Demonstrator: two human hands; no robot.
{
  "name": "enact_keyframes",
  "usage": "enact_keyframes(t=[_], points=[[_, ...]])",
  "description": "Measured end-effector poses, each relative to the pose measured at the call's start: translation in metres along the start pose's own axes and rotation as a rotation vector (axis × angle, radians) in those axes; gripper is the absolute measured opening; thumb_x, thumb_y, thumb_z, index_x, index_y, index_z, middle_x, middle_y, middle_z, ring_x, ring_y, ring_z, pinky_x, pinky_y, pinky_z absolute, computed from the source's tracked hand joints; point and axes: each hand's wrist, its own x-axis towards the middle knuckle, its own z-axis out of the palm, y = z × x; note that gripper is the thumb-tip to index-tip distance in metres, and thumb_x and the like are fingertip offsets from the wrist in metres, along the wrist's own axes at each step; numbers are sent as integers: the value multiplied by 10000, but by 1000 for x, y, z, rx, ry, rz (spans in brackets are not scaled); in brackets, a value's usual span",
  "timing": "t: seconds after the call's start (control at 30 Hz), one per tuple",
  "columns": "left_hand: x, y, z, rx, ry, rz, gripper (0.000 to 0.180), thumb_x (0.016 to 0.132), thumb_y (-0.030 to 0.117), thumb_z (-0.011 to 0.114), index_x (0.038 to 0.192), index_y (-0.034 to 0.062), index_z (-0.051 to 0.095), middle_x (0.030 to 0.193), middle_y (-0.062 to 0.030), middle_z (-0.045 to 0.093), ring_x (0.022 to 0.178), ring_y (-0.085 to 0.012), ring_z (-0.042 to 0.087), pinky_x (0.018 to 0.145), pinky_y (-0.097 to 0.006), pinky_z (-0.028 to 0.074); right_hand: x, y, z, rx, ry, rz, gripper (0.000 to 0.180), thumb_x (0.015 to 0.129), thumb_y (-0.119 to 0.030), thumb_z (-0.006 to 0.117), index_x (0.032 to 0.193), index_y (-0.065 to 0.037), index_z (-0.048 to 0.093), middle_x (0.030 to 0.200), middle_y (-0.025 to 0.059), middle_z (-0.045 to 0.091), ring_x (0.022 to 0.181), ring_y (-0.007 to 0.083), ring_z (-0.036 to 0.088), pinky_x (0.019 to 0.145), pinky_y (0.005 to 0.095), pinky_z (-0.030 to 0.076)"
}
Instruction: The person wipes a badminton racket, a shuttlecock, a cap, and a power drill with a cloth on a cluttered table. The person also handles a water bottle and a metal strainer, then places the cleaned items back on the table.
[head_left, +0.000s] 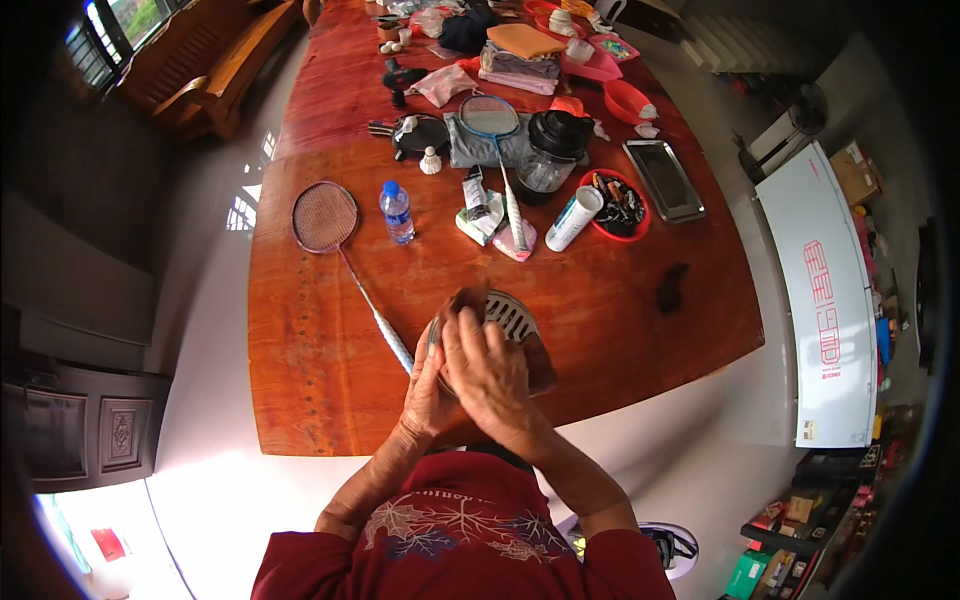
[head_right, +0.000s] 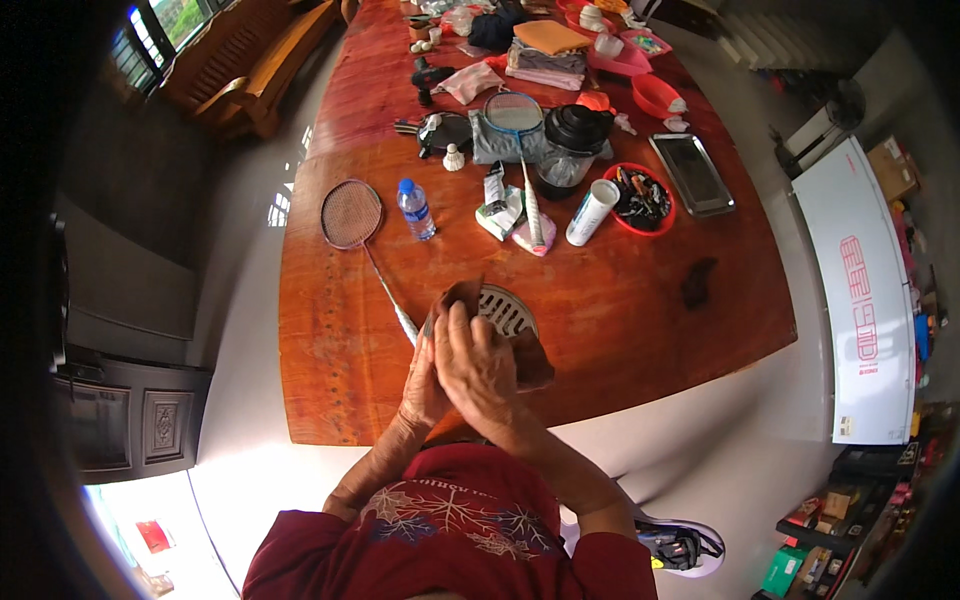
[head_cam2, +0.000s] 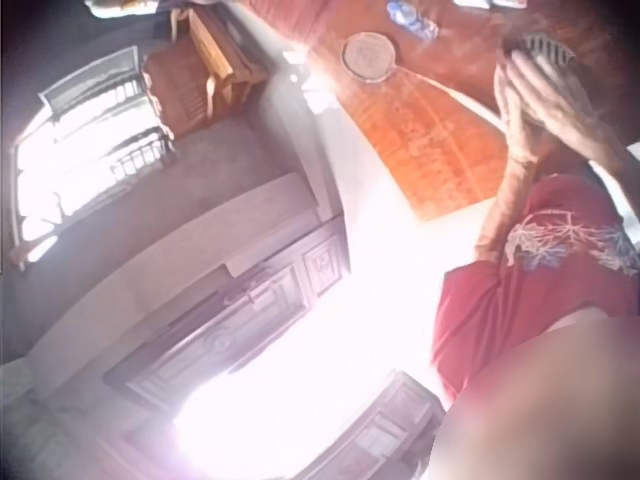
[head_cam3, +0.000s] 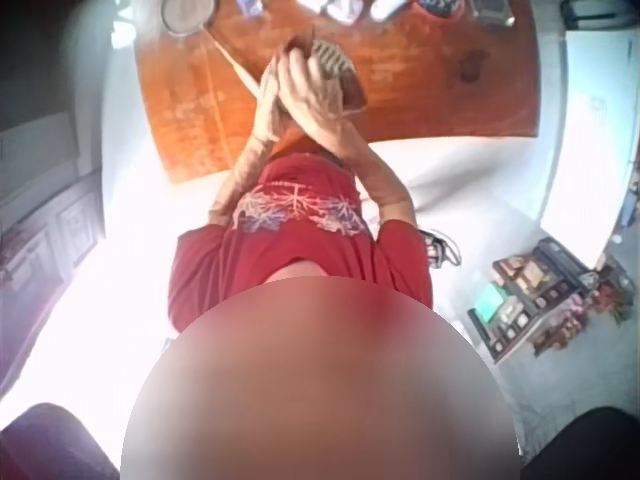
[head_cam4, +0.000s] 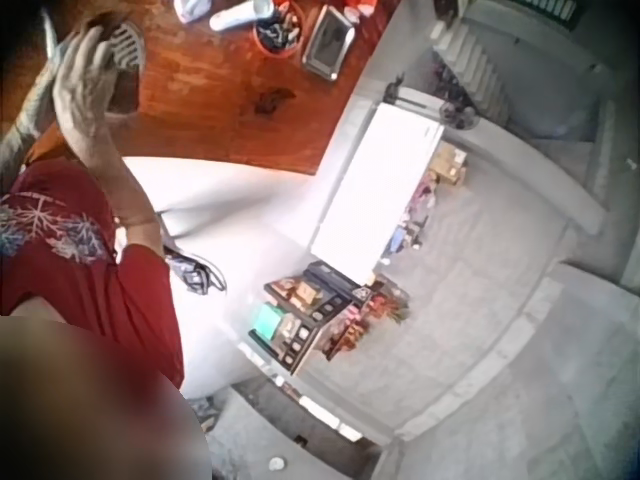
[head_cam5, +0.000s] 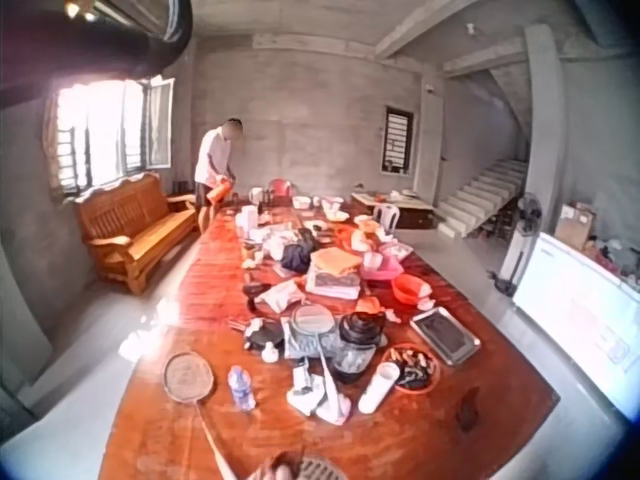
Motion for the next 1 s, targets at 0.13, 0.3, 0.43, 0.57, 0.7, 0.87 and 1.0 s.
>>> enact_keyframes(t=[0.13, 0.3, 0.43, 0.57, 0.7, 0.87, 1.0], points=[[4, 5, -7, 11, -64, 106, 620, 948, 473, 422, 1435, 129, 251, 1432, -91, 350, 1282, -244, 381, 1078, -418, 318, -14, -13, 3, -56, 5, -112, 409, 762, -154, 569, 1135, 13, 560, 1145, 131, 518, 888, 218, 516, 654, 288, 506], [3, 4, -27, -98, 62, 33, 587, 918, 441, 514, 1361, 94, 345, 1350, -117, 449, 1217, -243, 457, 1026, -423, 394, -41, 4, -6, 227, -170, -131, 353, 814, -133, 552, 1154, -41, 565, 1128, 94, 516, 881, 220, 539, 694, 332, 510], [11, 7, -48, -135, 162, 39, 589, 906, 425, 544, 1356, 92, 360, 1304, -113, 486, 1169, -254, 499, 988, -428, 430, -47, 34, -21, 555, -155, 79, 289, 820, -23, 608, 1110, -30, 606, 1020, 108, 571, 857, 265, 602, 704, 351, 519], [15, 12, -31, -155, 172, 47, 428, 928, 278, 540, 1302, 105, 423, 1223, -73, 536, 1130, -212, 521, 953, -400, 460, -18, 46, -16, 556, 137, 239, 418, 800, 14, 576, 1210, 0, 492, 1115, 148, 512, 974, 322, 585, 757, 378, 514], [25, 0, -22, -94, 187, 84, 523, 884, 274, 564, 1334, 100, 365, 1261, -115, 509, 1144, -261, 519, 969, -414, 450, -13, 22, 6, 205, -4, 211, 397, 799, -43, 575, 1191, -4, 529, 1161, 135, 513, 957, 300, 497, 814, 386, 446], [22, 13, -22, -335, 343, -206, 510, 834, 369, 581, 1228, 60, 484, 1184, -120, 563, 1064, -274, 549, 924, -433, 475, -43, -7, 20, 590, -113, -87, 318, 816, -36, 557, 1126, 27, 582, 1168, 136, 530, 904, 243, 579, 764, 342, 499], [26, 23, -38, -301, 323, -67, 514, 827, 370, 584, 1234, 64, 512, 1190, -98, 578, 1069, -266, 557, 926, -424, 469, -47, 12, -17, 1135, 45, 132, 343, 823, 57, 535, 1164, 13, 541, 1099, 129, 576, 919, 252, 597, 777, 319, 502]])
